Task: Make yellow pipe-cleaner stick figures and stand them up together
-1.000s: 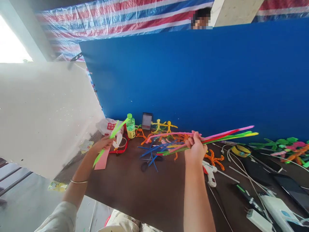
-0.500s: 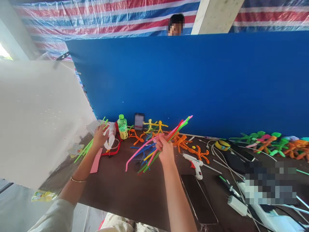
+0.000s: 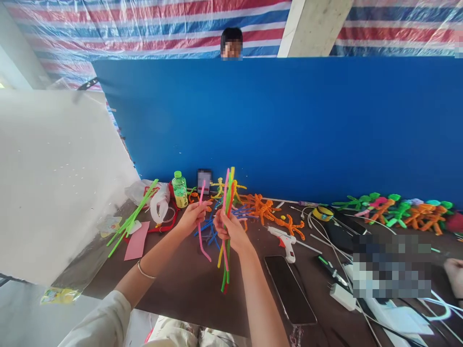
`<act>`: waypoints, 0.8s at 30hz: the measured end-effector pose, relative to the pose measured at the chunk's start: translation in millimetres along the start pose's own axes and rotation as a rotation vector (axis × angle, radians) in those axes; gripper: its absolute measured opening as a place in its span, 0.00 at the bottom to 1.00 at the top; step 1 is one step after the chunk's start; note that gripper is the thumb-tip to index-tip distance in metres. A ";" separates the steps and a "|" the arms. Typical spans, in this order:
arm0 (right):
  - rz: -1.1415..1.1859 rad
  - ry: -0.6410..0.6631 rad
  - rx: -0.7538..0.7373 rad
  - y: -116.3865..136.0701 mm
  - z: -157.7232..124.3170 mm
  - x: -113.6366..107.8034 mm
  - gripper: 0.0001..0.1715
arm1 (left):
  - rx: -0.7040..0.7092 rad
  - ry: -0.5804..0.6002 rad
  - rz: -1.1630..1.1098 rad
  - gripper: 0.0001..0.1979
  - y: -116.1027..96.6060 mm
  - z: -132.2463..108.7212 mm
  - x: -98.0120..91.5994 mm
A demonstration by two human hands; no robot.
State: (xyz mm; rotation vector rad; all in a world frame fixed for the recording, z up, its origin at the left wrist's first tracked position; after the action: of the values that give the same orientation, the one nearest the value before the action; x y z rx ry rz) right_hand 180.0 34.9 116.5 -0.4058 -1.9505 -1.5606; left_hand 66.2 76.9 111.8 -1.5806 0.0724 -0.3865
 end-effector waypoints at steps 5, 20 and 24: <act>-0.091 0.077 0.161 -26.7 -6.1 4.3 0.17 | 0.040 0.018 0.024 0.19 -14.4 1.6 10.7; -0.054 -0.048 -0.019 -35.9 3.1 -1.7 0.18 | 0.075 -0.105 0.140 0.19 -8.2 0.7 -0.5; -0.126 -0.069 -0.019 -39.0 2.1 -1.4 0.19 | 0.065 -0.117 0.174 0.20 -1.0 2.1 0.0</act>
State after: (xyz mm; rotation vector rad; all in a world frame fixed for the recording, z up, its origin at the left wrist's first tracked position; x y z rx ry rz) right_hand 158.0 26.9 85.3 -0.3555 -2.0503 -1.6650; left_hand 66.5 79.0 112.9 -1.5167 0.1055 -0.1592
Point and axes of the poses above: each hand's wrist, its own z-axis towards the middle knuckle, its own x-axis out of the palm, y = z × x, the point moved 5 cm from there along z, towards the middle knuckle, and after that the axes turned 12 degrees about z, right-handed, at the moved point
